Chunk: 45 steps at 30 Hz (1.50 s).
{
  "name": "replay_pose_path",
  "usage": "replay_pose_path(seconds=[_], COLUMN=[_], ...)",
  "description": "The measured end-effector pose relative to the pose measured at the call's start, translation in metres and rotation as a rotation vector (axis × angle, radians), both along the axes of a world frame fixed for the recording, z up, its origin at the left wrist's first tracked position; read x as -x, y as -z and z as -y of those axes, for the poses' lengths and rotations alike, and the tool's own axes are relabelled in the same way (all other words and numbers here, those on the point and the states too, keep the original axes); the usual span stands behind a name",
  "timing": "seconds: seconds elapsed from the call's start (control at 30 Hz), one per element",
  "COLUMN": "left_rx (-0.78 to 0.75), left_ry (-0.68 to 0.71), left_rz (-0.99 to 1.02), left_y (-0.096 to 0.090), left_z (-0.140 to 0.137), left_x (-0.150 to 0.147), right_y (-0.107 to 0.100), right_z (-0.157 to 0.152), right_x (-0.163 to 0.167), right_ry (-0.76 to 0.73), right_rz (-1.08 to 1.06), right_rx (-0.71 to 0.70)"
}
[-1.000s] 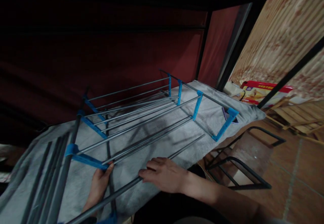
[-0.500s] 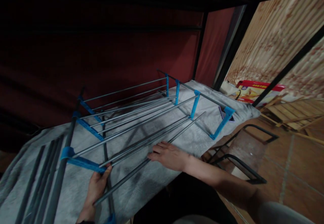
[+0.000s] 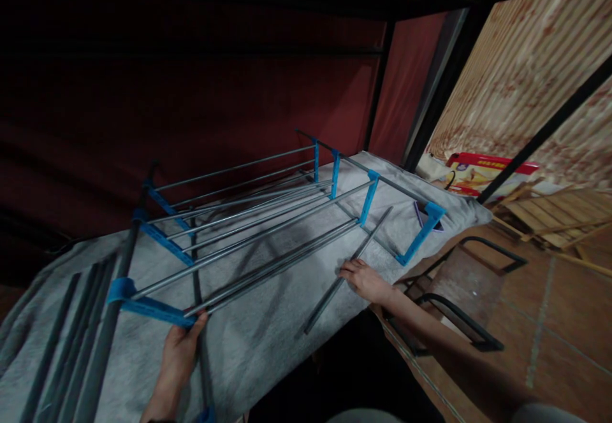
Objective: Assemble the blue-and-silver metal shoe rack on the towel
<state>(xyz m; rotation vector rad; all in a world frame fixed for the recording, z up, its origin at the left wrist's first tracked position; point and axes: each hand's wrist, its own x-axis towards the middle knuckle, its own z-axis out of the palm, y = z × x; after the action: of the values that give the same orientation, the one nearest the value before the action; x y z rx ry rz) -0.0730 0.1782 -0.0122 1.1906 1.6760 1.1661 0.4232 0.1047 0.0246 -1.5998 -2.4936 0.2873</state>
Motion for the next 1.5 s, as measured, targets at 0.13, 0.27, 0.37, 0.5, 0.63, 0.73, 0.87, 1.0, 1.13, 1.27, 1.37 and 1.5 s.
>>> replay_pose_path(seconds=[0.13,0.27,0.37,0.5,0.63,0.73,0.87,1.0,1.13,1.27,1.37,1.5], left_rx=[0.035,0.045,0.033,-0.026,-0.109,-0.154,-0.184,-0.236,-0.240,-0.180,-0.173,-0.170], left_ry=[0.025,0.045,0.078,0.129,0.080,0.025,-0.040,-0.084,-0.094,-0.172,-0.185,-0.202], left_rz=[0.014,-0.057,-0.124,-0.125,-0.122,-0.116,-0.078,-0.087,-0.226,-0.410,-0.436,-0.422], left_y=[-0.003,-0.015,-0.024,-0.025,-0.019,-0.013,-0.006,0.001,0.006,0.007,0.004,0.002], left_z=[0.000,0.002,0.007,0.011,0.015,0.018,0.021,0.018,0.020,0.027,0.028,0.023], left_x=[0.001,-0.003,-0.008,-0.014,-0.017,-0.022,-0.031,-0.038,-0.037,-0.037,-0.039,-0.040], right_y=[0.018,0.019,0.016,0.015,0.018,0.018,0.015,0.014,0.015,0.016,0.017,0.021], right_z=[-0.005,-0.018,-0.031,-0.048,-0.061,-0.073,-0.089,-0.098,-0.099,-0.098,-0.098,-0.100], right_x=[-0.004,-0.007,-0.002,0.035,0.095,0.131,0.153,0.153,0.150,0.149,0.149,0.149], right_ry=[0.017,0.125,0.215,0.048,-0.148,-0.196,-0.172,-0.200,-0.218,-0.216,-0.229,-0.228], right_rz=[-0.129,-0.327,-0.461,-0.475,-0.277,-0.139,-0.027,0.011,0.020,0.021,-0.006,-0.035], right_rx=[-0.002,-0.055,-0.088,-0.089,-0.125,-0.162,-0.145,-0.087,-0.062,-0.068,-0.101,-0.124])
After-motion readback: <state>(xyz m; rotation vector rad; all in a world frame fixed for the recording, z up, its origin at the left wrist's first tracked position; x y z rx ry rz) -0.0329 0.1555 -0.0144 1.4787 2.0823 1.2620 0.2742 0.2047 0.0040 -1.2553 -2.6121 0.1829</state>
